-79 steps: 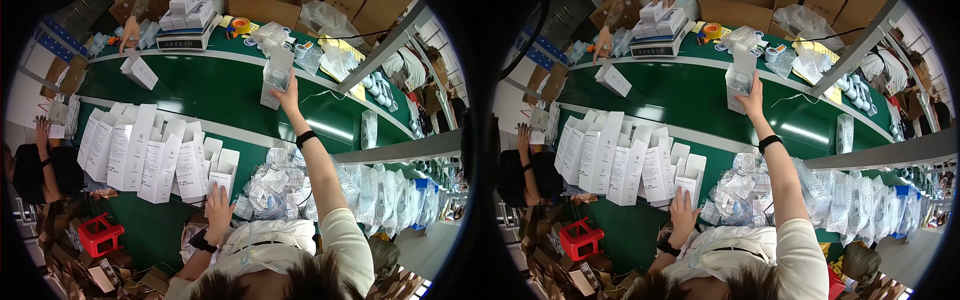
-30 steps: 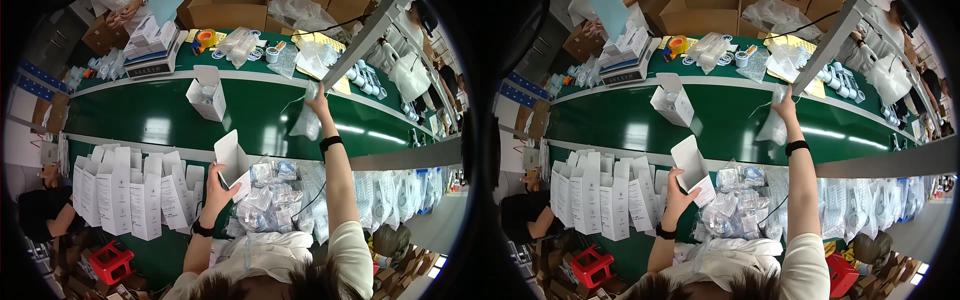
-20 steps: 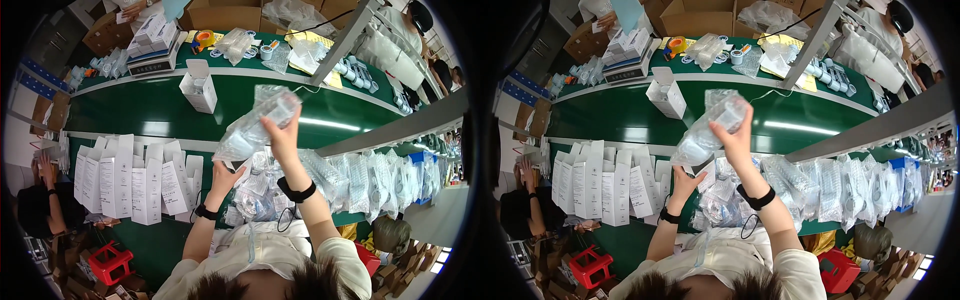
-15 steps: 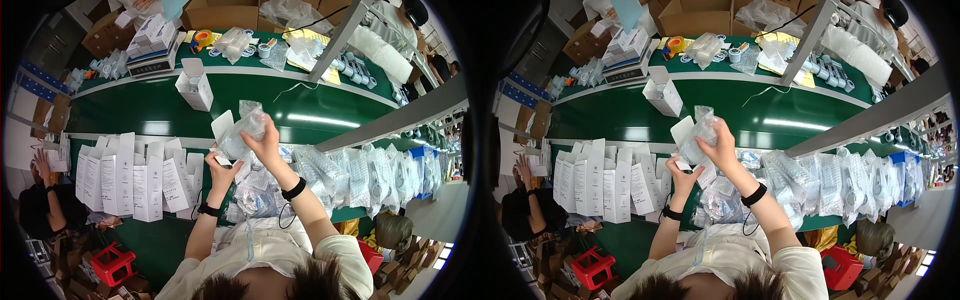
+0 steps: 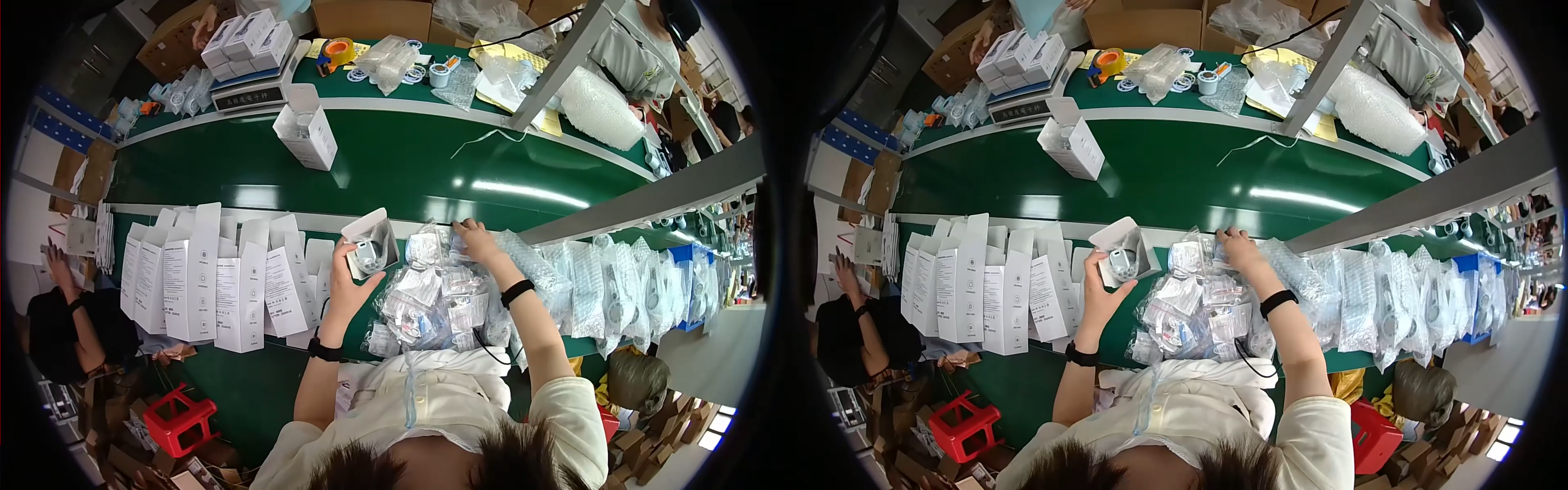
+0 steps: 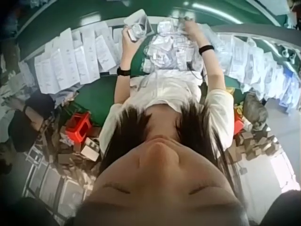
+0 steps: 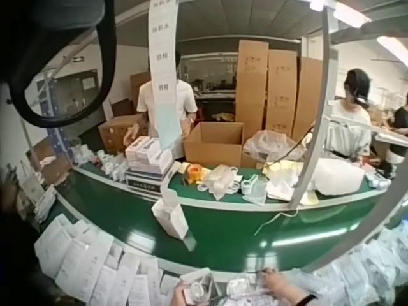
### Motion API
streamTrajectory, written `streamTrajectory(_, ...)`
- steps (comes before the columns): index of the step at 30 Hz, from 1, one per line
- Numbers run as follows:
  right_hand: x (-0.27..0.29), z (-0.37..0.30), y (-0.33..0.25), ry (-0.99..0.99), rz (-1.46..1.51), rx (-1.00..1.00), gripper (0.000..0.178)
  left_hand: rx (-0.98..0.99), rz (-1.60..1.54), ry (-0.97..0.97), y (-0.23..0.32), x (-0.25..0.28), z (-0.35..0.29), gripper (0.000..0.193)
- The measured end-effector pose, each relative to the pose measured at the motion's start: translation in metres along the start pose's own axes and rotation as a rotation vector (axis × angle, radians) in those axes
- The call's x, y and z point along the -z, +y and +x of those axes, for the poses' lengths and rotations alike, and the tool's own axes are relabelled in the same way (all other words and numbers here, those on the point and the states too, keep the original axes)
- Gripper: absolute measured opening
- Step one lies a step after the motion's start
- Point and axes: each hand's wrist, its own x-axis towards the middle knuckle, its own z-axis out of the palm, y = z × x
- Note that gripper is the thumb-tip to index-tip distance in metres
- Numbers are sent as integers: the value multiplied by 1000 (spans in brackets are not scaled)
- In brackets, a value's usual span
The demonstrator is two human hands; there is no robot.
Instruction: The person packs items by hand, picking up a bubble-wrapped object and a small bag to place them into a white box. They repeat this process multiple times, occasionally reaching into a cardboard box for more supplies.
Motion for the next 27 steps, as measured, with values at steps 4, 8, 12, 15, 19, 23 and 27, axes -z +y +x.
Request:
streamTrajectory(4, -11, 3, 19, -205, 24, 94, 44, 30, 78, 11, 17, 11, 12, 41)
streamTrajectory(8, 0, 0, 20, -135, 81, 115, 48, 7, 233, -44, 17, 14, 19, 24)
streamTrajectory(12, 82, -14, -42, 487, 592, -78, 38, 30, 246, -33, 9, 18, 19, 16)
streamTrajectory(15, 125, -30, -116, 649, 1192, 90, 28, 27, 237, 4, 8, 16, 25, 15)
streamTrajectory(19, 99, -24, -154, 345, 636, 725, 27, -56, 199, 21, 8, 17, 33, 15)
streamTrajectory(23, 74, -4, -155, 385, 253, 1077, 21, -68, 105, 30, -2, 19, 35, 14)
streamTrajectory(27, 84, -14, -154, 180, 220, 968, 18, -16, 92, 45, -7, 20, 34, 13)
